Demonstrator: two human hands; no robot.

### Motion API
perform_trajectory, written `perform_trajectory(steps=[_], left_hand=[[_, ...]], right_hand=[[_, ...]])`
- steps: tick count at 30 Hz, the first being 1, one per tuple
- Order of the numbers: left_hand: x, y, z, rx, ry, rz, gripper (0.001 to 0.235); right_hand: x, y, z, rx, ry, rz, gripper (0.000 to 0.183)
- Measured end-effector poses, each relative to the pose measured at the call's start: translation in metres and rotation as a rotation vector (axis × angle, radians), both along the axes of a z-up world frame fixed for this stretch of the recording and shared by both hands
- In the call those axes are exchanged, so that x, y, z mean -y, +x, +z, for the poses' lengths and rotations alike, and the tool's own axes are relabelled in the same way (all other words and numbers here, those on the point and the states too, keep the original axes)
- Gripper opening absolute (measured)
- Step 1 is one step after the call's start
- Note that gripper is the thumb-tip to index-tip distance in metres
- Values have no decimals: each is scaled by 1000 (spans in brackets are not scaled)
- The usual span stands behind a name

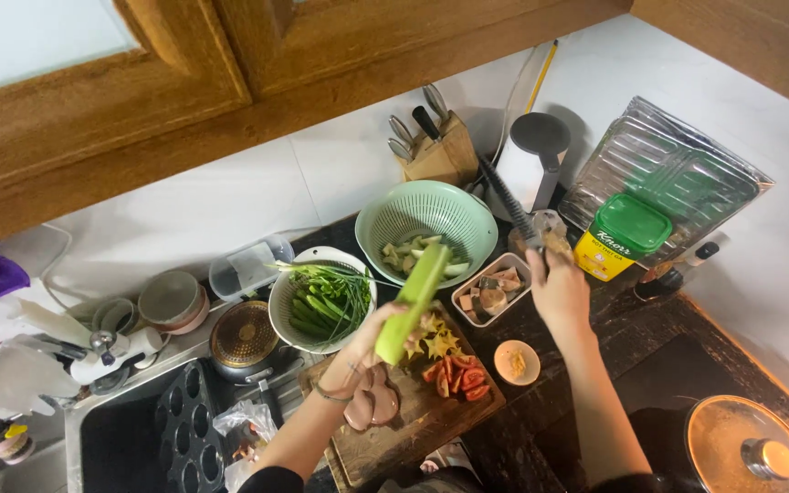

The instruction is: Preparing various ingredients for a meal, including slicing tomatoes, star fruit, and peeling and slicing a cucumber on a cutting board.

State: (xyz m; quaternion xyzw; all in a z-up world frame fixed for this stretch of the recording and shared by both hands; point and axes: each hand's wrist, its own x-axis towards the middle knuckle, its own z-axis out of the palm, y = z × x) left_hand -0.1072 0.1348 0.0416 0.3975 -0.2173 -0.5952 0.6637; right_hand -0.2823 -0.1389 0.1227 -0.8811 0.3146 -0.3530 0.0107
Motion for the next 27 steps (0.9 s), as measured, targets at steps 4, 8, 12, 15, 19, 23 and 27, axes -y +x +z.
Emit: perform_trajectory(steps=[4, 8, 12, 15, 19, 23, 27], left_hand=[[-1, 22, -20, -338, -212, 63, 60], [21, 46, 25, 255, 67, 217, 82], [82, 144, -116, 913, 20, 400, 85], [99, 148, -79, 1338, 545, 448, 91], [102, 121, -31, 1524, 631, 489, 77], [95, 81, -10, 1773, 568, 301, 82], [83, 55, -13, 1645, 489, 339, 67]], right_hand=[[-27, -21, -9, 63, 500, 112, 37], [-33, -25, -44, 186, 608, 203, 35], [-54, -17, -47, 145, 848, 148, 37], [-62, -13, -49, 126, 832, 144, 39], [-76, -17, -50, 136, 804, 167, 37], [-89, -13, -54, 44, 646, 188, 35], [-89, -5, -70, 54, 620, 181, 36]])
